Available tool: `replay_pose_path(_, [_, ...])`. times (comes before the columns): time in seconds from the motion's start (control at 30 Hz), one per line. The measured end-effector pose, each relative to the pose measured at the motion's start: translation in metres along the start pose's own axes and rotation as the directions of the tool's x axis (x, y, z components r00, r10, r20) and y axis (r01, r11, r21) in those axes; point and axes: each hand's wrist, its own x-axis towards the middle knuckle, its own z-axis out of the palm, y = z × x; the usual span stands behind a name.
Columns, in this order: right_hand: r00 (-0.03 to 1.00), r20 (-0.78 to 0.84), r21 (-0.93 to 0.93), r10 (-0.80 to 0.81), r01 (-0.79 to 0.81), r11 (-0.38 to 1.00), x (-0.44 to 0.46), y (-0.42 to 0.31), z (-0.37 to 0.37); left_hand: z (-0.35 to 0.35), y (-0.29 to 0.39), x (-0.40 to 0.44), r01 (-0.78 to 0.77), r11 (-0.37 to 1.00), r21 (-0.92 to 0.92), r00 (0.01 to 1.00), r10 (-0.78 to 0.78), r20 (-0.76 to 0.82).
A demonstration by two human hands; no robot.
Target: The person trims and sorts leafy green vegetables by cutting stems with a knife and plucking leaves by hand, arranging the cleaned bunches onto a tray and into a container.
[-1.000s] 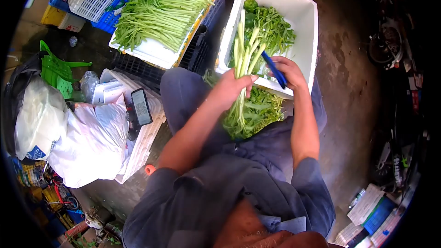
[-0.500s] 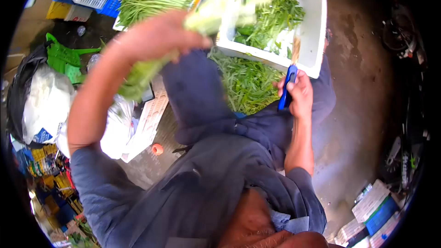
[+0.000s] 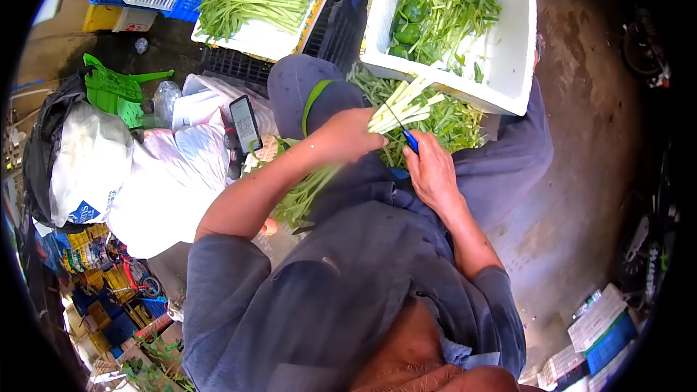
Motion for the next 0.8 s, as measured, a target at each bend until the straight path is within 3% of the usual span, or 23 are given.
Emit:
replay_pose_path(0.1, [1.000, -0.004, -0.007, 0.024, -0.024, 1.000, -0.002, -0.004, 0.003, 0.007, -0.005, -0.002, -0.079, 0.977, 0.199, 0.981, 0.111, -0.158])
replay_pose_path(0.2, [0.998, 0.024, 0.027, 0.063, -0.063, 0.998, -0.009, -0.009, 0.000, 0.015, -0.032, 0.005, -0.266, 0.886, 0.378, 0.890, 0.377, -0.256])
replay_pose_path(0.3, [0.908, 0.315, -0.118, 0.278, -0.253, 0.960, -0.057, 0.028, 0.003, 0.011, -0.029, 0.002, -0.274, 0.880, 0.389, 0.896, 0.380, -0.228])
replay_pose_path(0.4, [0.880, 0.256, 0.002, 0.401, -0.415, 0.910, -0.062, 0.002, -0.031, -0.001, -0.003, -0.015, -0.125, 0.958, 0.257, 0.978, 0.163, -0.131])
replay_pose_path(0.5, [0.898, 0.181, 0.110, 0.401, -0.424, 0.899, -0.055, 0.011, -0.037, -0.024, 0.020, -0.040, -0.050, 0.971, 0.235, 0.993, 0.073, -0.089])
replay_pose_path(0.6, [0.907, 0.140, 0.169, 0.397, -0.417, 0.893, -0.050, 0.040, -0.026, -0.076, 0.004, -0.060, -0.170, 0.865, 0.472, 0.942, 0.284, -0.180])
replay_pose_path(0.67, [0.879, 0.154, 0.269, 0.451, -0.476, 0.837, -0.038, 0.042, -0.030, -0.120, 0.027, -0.087, -0.025, 0.834, 0.550, 0.928, 0.225, -0.298])
replay_pose_path(0.8, [0.895, 0.129, 0.169, 0.428, -0.445, 0.880, -0.018, 0.055, -0.037, -0.215, 0.028, -0.102, 0.237, 0.581, 0.779, 0.818, 0.314, -0.483])
